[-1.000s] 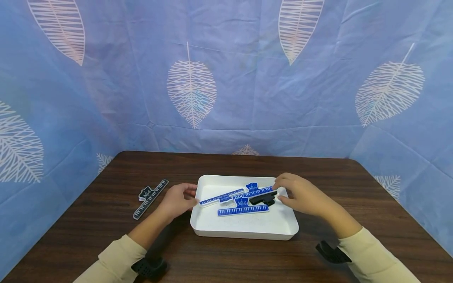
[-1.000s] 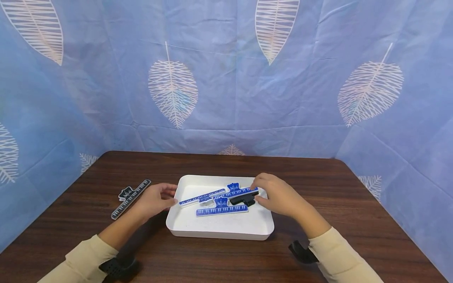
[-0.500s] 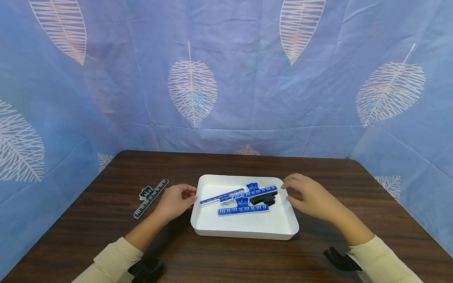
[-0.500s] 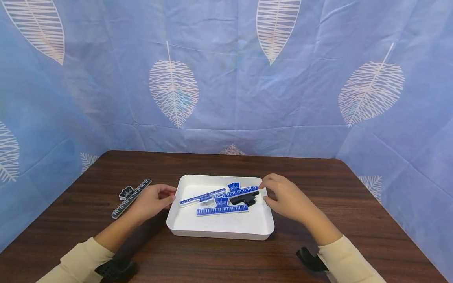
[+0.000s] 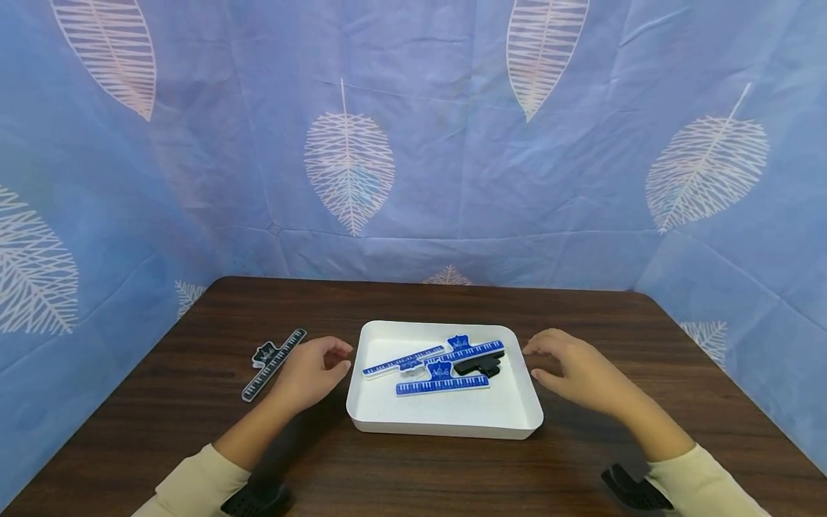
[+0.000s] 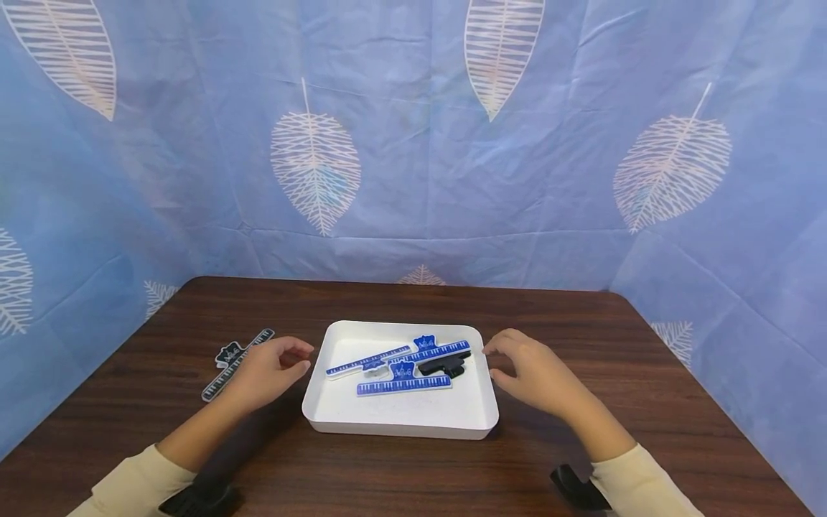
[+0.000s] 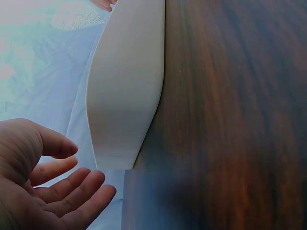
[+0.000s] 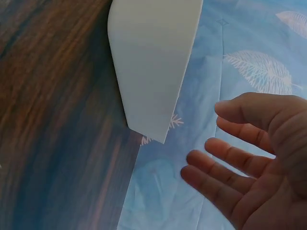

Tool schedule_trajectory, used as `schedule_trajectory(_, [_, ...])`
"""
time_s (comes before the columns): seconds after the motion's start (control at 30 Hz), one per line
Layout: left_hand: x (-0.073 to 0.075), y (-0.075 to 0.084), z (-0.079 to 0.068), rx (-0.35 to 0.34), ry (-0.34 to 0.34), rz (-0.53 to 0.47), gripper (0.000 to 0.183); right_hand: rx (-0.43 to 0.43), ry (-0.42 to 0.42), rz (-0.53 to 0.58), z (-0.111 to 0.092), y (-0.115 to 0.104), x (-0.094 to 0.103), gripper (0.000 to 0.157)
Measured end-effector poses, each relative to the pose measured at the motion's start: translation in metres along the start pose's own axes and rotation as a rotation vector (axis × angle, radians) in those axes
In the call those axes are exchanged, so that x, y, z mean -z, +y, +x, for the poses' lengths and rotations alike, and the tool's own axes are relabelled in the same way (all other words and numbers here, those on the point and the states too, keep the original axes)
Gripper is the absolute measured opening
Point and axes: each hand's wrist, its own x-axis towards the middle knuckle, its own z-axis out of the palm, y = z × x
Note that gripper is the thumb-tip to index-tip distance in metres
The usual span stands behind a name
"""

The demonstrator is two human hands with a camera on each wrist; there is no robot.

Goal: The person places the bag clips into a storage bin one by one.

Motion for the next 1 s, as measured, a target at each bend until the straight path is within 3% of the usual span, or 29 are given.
schedule_trajectory(0.43, [0.015, 0.003, -0.008, -0.097, 0.093, 0.148, 0.019, -0.194, -0.112, 0.164, -0.004, 0.001, 0.004, 0.034])
schedule_trajectory(0.77, [0.016, -0.006, -0.012, -0.335, 0.114, 0.277, 0.02, -0.255, -0.139, 0.269, -0.008, 0.001, 0.002, 0.035])
schedule_trajectory(1.0, [0.019, -0.007, -0.015, -0.433, 0.116, 0.383, 0.027, -0.256, -0.152, 0.288, -0.012, 0.001, -0.001, 0.038])
